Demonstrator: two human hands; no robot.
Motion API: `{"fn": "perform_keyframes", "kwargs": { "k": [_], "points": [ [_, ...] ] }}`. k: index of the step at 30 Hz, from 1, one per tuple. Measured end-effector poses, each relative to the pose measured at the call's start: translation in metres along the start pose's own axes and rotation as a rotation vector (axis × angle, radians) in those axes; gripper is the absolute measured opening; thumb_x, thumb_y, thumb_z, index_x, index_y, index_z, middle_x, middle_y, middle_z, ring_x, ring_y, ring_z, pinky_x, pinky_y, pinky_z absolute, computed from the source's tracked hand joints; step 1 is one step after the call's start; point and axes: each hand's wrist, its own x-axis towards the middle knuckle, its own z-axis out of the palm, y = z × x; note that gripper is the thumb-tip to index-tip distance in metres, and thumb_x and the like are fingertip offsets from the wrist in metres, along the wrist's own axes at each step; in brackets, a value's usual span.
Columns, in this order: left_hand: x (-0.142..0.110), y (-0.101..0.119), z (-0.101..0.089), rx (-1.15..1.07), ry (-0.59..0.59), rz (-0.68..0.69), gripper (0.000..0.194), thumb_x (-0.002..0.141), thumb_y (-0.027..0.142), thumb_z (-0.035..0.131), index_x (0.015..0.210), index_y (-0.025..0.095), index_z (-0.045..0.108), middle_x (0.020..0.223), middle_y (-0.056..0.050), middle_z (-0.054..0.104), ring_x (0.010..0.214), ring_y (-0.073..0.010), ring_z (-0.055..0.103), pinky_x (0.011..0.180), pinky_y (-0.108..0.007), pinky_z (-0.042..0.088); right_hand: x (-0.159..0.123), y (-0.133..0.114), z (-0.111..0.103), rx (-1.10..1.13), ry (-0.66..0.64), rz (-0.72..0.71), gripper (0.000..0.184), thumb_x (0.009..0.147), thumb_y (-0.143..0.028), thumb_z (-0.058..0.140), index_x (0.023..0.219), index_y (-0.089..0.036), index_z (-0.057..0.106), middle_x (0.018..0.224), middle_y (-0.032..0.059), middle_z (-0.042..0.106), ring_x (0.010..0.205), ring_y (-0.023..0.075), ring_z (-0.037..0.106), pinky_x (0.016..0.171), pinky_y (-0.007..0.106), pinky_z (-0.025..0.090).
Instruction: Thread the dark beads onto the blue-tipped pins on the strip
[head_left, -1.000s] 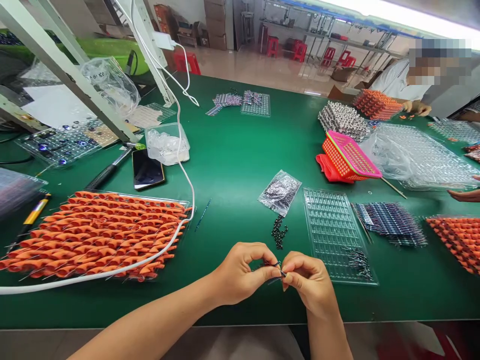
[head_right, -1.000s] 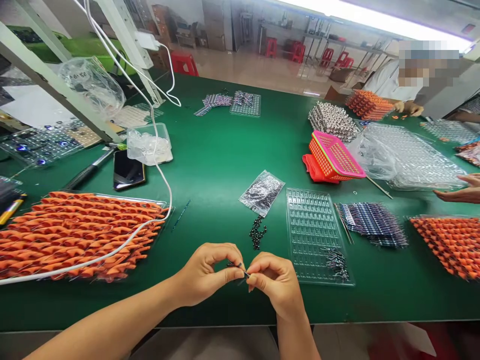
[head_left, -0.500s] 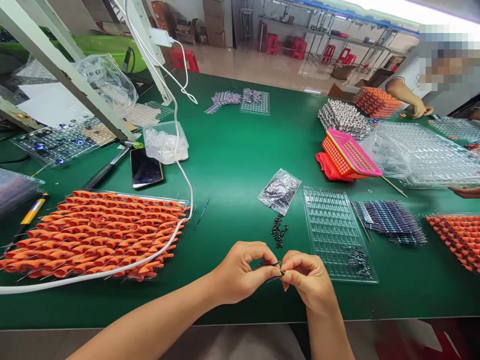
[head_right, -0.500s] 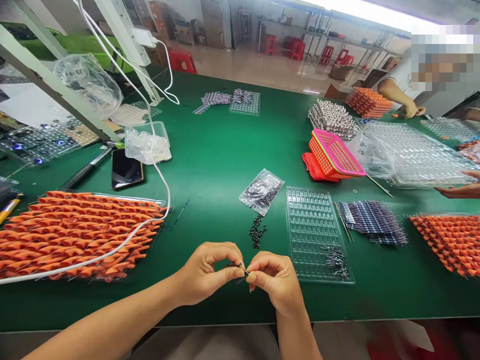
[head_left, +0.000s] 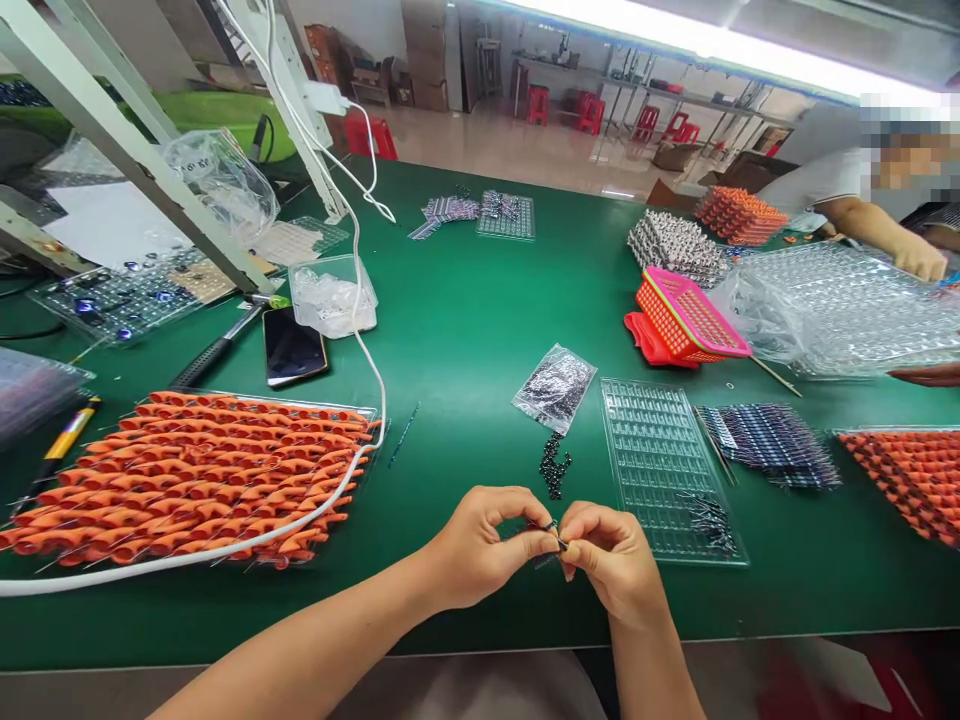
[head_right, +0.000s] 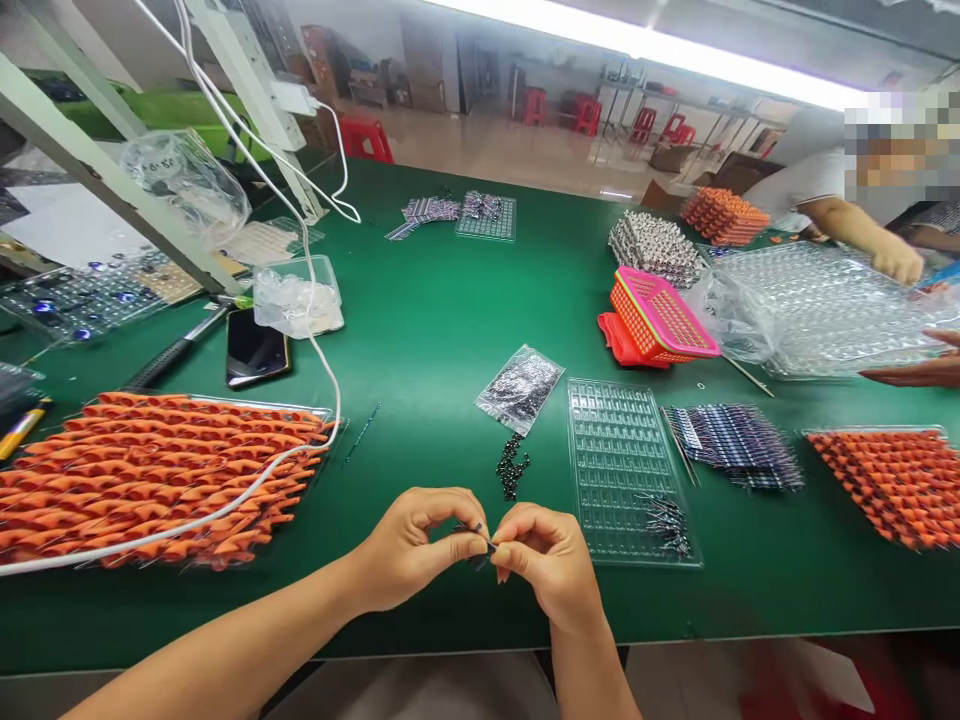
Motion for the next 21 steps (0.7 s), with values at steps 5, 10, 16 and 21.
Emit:
{"fn": "perform_keyframes", "kwargs": {
  "k": [5, 10, 16, 21],
  "points": [
    [-0.0017, 0.003, 0.003, 0.023, 0.058, 0.221, 0.009, 0.085, 0.021, 0.069, 0.078, 0.015, 0.071, 0.072, -0.008, 0.071, 0.068, -0.0159, 0.062, 0.065, -0.027, 0.049, -0.0021, -0.0003, 0.0039, -0.06, 0.005, -0.176, 0.006, 0.079, -0.026, 0.079, 0.081, -0.021, 0.075, 0.072, 0.0028, 0.061, 0.058, 0.0116, 0.055, 0.047, 0.022, 0.047],
    [-0.0027, 0.0041, 0.0027, 0.048, 0.101, 0.33, 0.004, 0.084, 0.017, 0.07, 0.081, 0.015, 0.071, 0.071, -0.008, 0.072, 0.067, -0.0158, 0.063, 0.064, -0.027, 0.049, -0.0038, -0.0026, 0.0066, -0.125, 0.007, -0.249, 0.006, 0.082, -0.024, 0.075, 0.088, -0.023, 0.075, 0.075, 0.0036, 0.062, 0.067, 0.0145, 0.056, 0.055, 0.025, 0.046],
    [-0.0021, 0.0044, 0.0028, -0.011, 0.149, -0.025, 0.014, 0.08, 0.027, 0.072, 0.074, 0.014, 0.069, 0.068, -0.005, 0.07, 0.062, -0.0137, 0.061, 0.061, -0.025, 0.048, -0.0046, -0.0066, 0.0073, -0.248, 0.015, -0.239, 0.008, 0.088, -0.024, 0.068, 0.093, -0.023, 0.074, 0.077, 0.0035, 0.061, 0.067, 0.0142, 0.055, 0.057, 0.025, 0.044],
    [-0.0005, 0.0013, 0.0055, -0.17, 0.176, -0.189, 0.018, 0.074, 0.031, 0.075, 0.075, 0.014, 0.069, 0.071, -0.004, 0.071, 0.065, -0.0146, 0.062, 0.062, -0.025, 0.049, -0.0045, -0.007, 0.0067, -0.354, 0.047, -0.225, 0.01, 0.09, -0.025, 0.066, 0.094, -0.021, 0.074, 0.076, 0.0033, 0.059, 0.064, 0.0136, 0.054, 0.056, 0.026, 0.043]
  ]
}}
